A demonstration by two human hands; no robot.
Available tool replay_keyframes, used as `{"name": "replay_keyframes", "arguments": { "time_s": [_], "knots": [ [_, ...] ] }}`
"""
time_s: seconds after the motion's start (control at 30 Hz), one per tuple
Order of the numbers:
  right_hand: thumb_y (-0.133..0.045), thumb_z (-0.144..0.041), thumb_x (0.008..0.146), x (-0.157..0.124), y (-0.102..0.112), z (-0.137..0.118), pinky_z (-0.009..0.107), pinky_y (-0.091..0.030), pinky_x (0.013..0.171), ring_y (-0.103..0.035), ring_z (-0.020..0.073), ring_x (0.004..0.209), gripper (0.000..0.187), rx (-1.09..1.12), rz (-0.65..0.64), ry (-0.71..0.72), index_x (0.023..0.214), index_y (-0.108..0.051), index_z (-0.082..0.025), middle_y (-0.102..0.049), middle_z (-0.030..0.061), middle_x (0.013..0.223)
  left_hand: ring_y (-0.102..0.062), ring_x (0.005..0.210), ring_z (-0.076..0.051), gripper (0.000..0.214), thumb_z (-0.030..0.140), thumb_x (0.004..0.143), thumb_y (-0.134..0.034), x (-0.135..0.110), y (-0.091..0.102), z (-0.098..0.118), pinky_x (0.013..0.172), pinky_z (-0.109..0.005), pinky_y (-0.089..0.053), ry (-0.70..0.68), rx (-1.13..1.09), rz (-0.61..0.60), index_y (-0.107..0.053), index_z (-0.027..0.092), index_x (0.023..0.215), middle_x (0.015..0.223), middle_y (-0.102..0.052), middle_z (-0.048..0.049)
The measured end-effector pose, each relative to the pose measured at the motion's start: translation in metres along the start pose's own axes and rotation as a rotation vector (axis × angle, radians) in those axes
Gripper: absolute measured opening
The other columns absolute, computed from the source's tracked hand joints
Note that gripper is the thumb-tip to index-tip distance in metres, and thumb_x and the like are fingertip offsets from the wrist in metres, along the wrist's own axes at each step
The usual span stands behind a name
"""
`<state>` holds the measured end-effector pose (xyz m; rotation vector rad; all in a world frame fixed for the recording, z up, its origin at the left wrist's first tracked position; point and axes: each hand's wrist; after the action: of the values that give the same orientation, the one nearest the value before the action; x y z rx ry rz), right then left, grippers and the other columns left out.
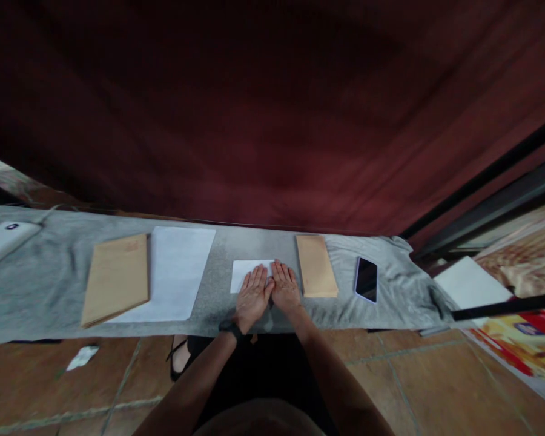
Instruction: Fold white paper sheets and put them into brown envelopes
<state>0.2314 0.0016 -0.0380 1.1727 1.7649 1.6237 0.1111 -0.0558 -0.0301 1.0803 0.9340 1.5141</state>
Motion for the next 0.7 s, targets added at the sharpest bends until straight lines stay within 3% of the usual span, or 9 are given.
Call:
{"name": "replay_keyframes", "arguments": {
  "time_s": [0.2, 0.33, 0.47, 0.7],
  "knots": [
    [-0.037, -0.029, 0.105, 0.000, -0.002, 0.001, 0.046, -0.027, 0.120, -0.036, 0.0252, 0.146, 0.052, 0.009, 0.052, 0.002, 0.155, -0.036, -0.015, -0.039, 0.0097, 0.159, -0.029, 0.151, -0.026, 0.061, 0.036, 0.100, -0.031, -0.012, 0.009, -0.033, 0.123, -0.049, -0.023, 0.101, 0.031, 0.108, -0.034, 0.009, 0.155, 0.159, -0.038, -0.0158],
    [-0.034, -0.030, 0.105, -0.001, -0.003, 0.003, 0.047, -0.027, 0.120, -0.037, 0.0261, 0.145, 0.053, 0.014, 0.060, 0.018, 0.156, -0.035, -0.014, -0.039, 0.0105, 0.158, -0.030, 0.150, -0.029, 0.062, 0.035, 0.099, -0.032, -0.022, 0.016, -0.043, 0.122, -0.050, -0.023, 0.229, 0.047, 0.164, -0.036, 0.004, 0.153, 0.159, -0.037, -0.0200],
    [-0.030, -0.030, 0.105, -0.002, -0.003, 0.003, 0.047, -0.026, 0.120, -0.035, 0.0263, 0.146, 0.054, -0.008, 0.056, 0.029, 0.156, -0.033, -0.013, -0.039, 0.0115, 0.158, -0.035, 0.147, -0.032, 0.061, 0.036, 0.099, -0.037, -0.028, 0.023, -0.035, 0.121, -0.049, -0.024, 0.329, 0.072, 0.194, -0.038, 0.003, 0.150, 0.155, -0.044, -0.0222],
    [-0.024, -0.032, 0.105, -0.003, -0.002, 0.003, 0.047, -0.024, 0.120, -0.033, 0.0255, 0.147, 0.056, -0.040, 0.015, 0.022, 0.157, -0.033, -0.012, -0.039, 0.0121, 0.159, -0.052, 0.123, -0.033, 0.061, 0.024, 0.094, -0.044, -0.018, 0.036, -0.013, 0.101, -0.046, -0.041, 0.422, 0.057, 0.115, -0.035, 0.007, 0.152, 0.139, -0.056, -0.0206]
  ]
}}
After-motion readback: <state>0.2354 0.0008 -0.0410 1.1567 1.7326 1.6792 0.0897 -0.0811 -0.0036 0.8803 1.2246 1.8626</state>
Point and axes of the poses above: each hand's wrist, its own x-axis towards the middle knuckle, its own y-axis out of the back of the hand, z = x × y
